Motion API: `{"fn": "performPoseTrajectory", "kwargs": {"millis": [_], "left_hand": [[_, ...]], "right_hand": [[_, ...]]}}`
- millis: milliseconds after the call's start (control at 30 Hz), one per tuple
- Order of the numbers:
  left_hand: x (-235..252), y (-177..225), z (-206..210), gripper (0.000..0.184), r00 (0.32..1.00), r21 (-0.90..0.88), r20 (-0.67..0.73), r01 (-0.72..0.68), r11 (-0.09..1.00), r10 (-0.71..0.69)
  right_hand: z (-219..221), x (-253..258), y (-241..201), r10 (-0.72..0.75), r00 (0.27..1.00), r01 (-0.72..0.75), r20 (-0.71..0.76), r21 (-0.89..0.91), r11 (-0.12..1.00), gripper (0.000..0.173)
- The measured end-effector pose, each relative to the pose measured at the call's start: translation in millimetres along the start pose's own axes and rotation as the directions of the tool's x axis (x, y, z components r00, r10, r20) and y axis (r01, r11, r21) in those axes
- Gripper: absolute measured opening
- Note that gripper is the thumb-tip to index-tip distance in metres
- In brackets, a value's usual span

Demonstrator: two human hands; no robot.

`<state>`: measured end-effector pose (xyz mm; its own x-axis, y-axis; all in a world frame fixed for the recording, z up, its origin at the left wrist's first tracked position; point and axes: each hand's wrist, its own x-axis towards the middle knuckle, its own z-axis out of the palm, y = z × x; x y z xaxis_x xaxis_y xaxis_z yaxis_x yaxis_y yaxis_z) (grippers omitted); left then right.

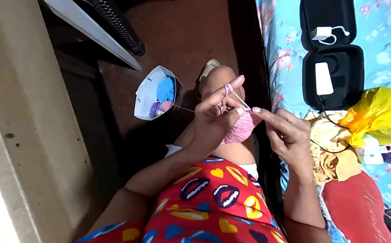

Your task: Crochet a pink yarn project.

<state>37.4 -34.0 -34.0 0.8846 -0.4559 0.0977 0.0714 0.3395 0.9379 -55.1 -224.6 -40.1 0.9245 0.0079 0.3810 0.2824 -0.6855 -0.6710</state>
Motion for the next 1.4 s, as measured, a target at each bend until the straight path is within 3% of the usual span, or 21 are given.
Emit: {"fn": "performPoseTrajectory", "kwargs": {"millis": [167, 533, 700, 767, 833, 900, 1000, 1067, 1100, 1167, 1233, 1300, 1400], "left_hand": [[0, -2, 0, 0.055, 0.999, 0.027, -0.041, -0.003, 1.0, 0.004], [-1, -4, 1, 0.054, 0.999, 0.073, -0.033, -0.002, 0.997, 0.005], [1, 0, -4, 0.062, 0.994, -0.011, 0.05, 0.101, 0.995, -0.1], [0, 3, -2, 0.067, 0.994, 0.025, 0.068, 0.085, 0.996, -0.086], [-6, 1, 1, 0.065, 0.998, 0.168, 0.057, -0.029, 0.985, 0.019], [-12, -11, 3, 0.048, 0.97, 0.369, 0.098, -0.244, 0.897, 0.224], [-21, -27, 3, 0.032, 0.896, 0.514, 0.187, -0.439, 0.737, 0.403], [-22, -30, 4, 0.036, 0.889, 0.447, 0.164, -0.454, 0.771, 0.428], [-22, -29, 6, 0.04, 0.907, 0.366, 0.126, -0.42, 0.83, 0.403], [-20, -22, 9, 0.052, 0.952, 0.185, 0.056, -0.306, 0.934, 0.301], [-17, -12, 6, 0.062, 0.981, 0.089, 0.042, -0.19, 0.978, 0.187], [-12, -2, 3, 0.068, 0.994, 0.064, 0.056, -0.094, 0.994, 0.09], [-6, 8, -1, 0.066, 0.996, 0.158, 0.069, -0.068, 0.985, 0.058]], "right_hand": [[3, 0, -4, -0.031, 0.999, 0.028, -0.014, -0.162, 0.986, 0.036], [14, -3, -6, -0.041, 0.998, 0.032, -0.047, -0.186, 0.982, 0.034], [16, -5, 0, 0.07, 0.996, -0.056, -0.059, 0.21, 0.976, 0.033], [17, -6, -2, 0.102, 0.993, -0.082, -0.061, 0.26, 0.962, 0.031], [20, -5, -8, 0.121, 0.99, -0.1, -0.073, 0.241, 0.965, 0.031], [23, -4, -20, 0.19, 0.979, -0.166, -0.068, 0.26, 0.951, 0.032], [28, 0, -45, 0.432, 0.902, -0.372, 0.021, 0.547, 0.75, 0.036], [34, 2, -51, 0.547, 0.834, -0.409, 0.066, 0.738, 0.536, 0.04], [36, 2, -51, 0.545, 0.837, -0.387, 0.047, 0.754, 0.53, 0.04], [39, -1, -46, 0.43, 0.899, -0.283, -0.088, 0.632, 0.722, 0.037], [38, -6, -34, 0.227, 0.951, -0.143, -0.212, 0.35, 0.926, 0.025], [33, -8, -26, 0.064, 0.967, -0.045, -0.248, 0.082, 0.996, 0.016], [27, -8, -23, -0.049, 0.975, 0.025, -0.216, -0.112, 0.993, 0.015]]}}
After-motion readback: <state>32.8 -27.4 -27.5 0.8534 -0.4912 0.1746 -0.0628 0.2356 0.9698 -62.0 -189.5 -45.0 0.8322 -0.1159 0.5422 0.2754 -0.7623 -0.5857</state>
